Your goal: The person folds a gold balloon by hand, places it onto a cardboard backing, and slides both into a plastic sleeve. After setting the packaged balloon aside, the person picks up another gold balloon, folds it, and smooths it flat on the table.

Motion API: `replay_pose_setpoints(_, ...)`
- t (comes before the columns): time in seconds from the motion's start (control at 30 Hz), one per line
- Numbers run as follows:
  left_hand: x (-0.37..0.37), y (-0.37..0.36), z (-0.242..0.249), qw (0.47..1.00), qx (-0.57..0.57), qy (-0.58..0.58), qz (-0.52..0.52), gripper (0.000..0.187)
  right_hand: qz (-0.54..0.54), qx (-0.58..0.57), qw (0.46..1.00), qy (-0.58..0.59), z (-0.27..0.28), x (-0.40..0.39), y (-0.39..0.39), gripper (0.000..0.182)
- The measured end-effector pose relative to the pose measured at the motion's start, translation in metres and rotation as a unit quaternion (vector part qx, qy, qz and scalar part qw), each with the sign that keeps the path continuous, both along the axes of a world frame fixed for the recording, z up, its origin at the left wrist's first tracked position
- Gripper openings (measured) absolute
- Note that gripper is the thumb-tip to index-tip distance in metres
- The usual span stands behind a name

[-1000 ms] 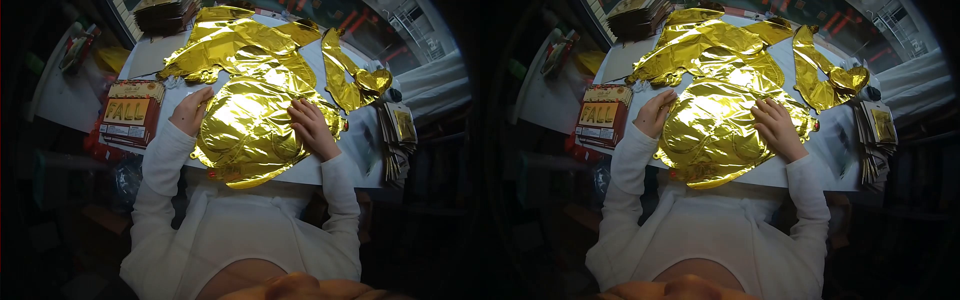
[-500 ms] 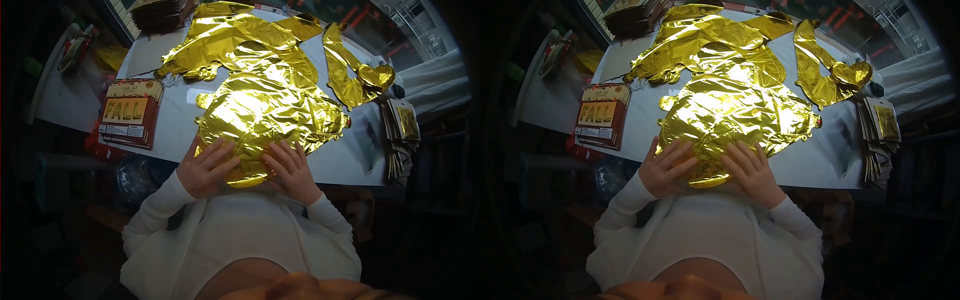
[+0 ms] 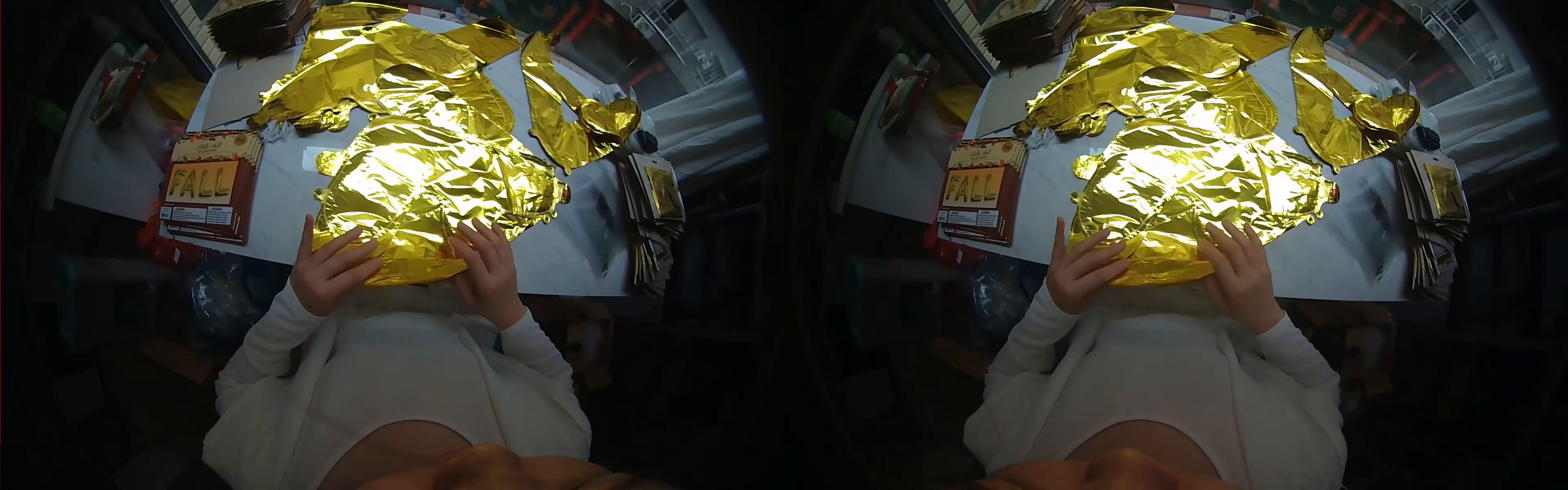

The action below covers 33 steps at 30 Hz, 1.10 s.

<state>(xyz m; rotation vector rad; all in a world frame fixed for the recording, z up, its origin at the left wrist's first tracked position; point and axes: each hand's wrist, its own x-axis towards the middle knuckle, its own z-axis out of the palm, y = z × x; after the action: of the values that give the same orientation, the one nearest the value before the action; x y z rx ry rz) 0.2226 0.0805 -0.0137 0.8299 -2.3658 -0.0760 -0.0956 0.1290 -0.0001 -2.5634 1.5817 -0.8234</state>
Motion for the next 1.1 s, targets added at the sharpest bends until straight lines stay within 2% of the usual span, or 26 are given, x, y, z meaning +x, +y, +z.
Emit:
replay_pose_setpoints(0.17, -0.001, -0.003, 0.007, 0.999, 0.035, 0.022, -0.016, 0.020, -0.050, 0.002, 0.998, -0.026, 0.010, -0.019, -0.008, 0.043)
replay_pose_setpoints(0.23, 0.000, -0.002, 0.009, 0.999, 0.044, 0.023, -0.020, 0.021, -0.043, 0.053, 0.996, -0.056, 0.009, -0.028, -0.008, 0.037)
replay_pose_setpoints(0.33, 0.000, 0.004, 0.012, 0.998, 0.054, 0.010, -0.031, 0.021, -0.024, 0.042, 0.997, -0.054, 0.008, -0.032, -0.006, 0.030)
replay_pose_setpoints(0.5, -0.001, 0.030, 0.015, 0.994, 0.079, 0.033, -0.073, 0.019, 0.014, 0.060, 0.996, -0.066, 0.011, -0.042, 0.006, 0.029)
replay_pose_setpoints(0.53, 0.003, 0.033, 0.014, 0.991, 0.078, 0.030, -0.106, 0.028, 0.022, 0.065, 0.996, -0.063, 0.011, -0.044, 0.009, 0.029)
replay_pose_setpoints(0.57, 0.008, 0.038, 0.016, 0.991, 0.078, 0.030, -0.107, 0.028, 0.021, 0.065, 0.996, -0.063, 0.012, -0.047, 0.012, 0.029)
replay_pose_setpoints(0.63, 0.022, 0.045, 0.024, 0.979, 0.149, 0.055, -0.125, 0.046, 0.036, 0.083, 0.994, -0.070, 0.014, -0.051, 0.017, 0.031)
replay_pose_setpoints(0.67, 0.034, 0.041, 0.021, 0.977, 0.144, 0.073, -0.139, 0.055, 0.035, 0.084, 0.993, -0.070, 0.014, -0.052, 0.018, 0.031)
replay_pose_setpoints(0.7, 0.045, 0.039, 0.015, 0.977, 0.145, 0.073, -0.139, 0.055, 0.035, 0.084, 0.993, -0.074, 0.014, -0.054, 0.019, 0.031)
replay_pose_setpoints(0.77, 0.062, 0.036, -0.006, 0.991, 0.104, 0.076, -0.021, 0.046, 0.037, 0.086, 0.993, -0.078, 0.014, -0.054, 0.019, 0.031)
replay_pose_setpoints(0.8, 0.066, 0.032, -0.019, 0.992, 0.104, 0.074, -0.020, 0.046, 0.037, 0.084, 0.992, -0.084, 0.014, -0.053, 0.019, 0.031)
replay_pose_setpoints(0.87, 0.069, 0.020, -0.040, 0.998, 0.014, 0.011, 0.058, 0.042, 0.035, 0.080, 0.992, -0.090, 0.014, -0.052, 0.018, 0.031)
replay_pose_setpoints(1.1, 0.026, 0.011, -0.024, 1.000, -0.016, -0.010, 0.013, 0.046, 0.039, 0.081, 0.990, -0.105, 0.011, -0.049, 0.016, 0.031)
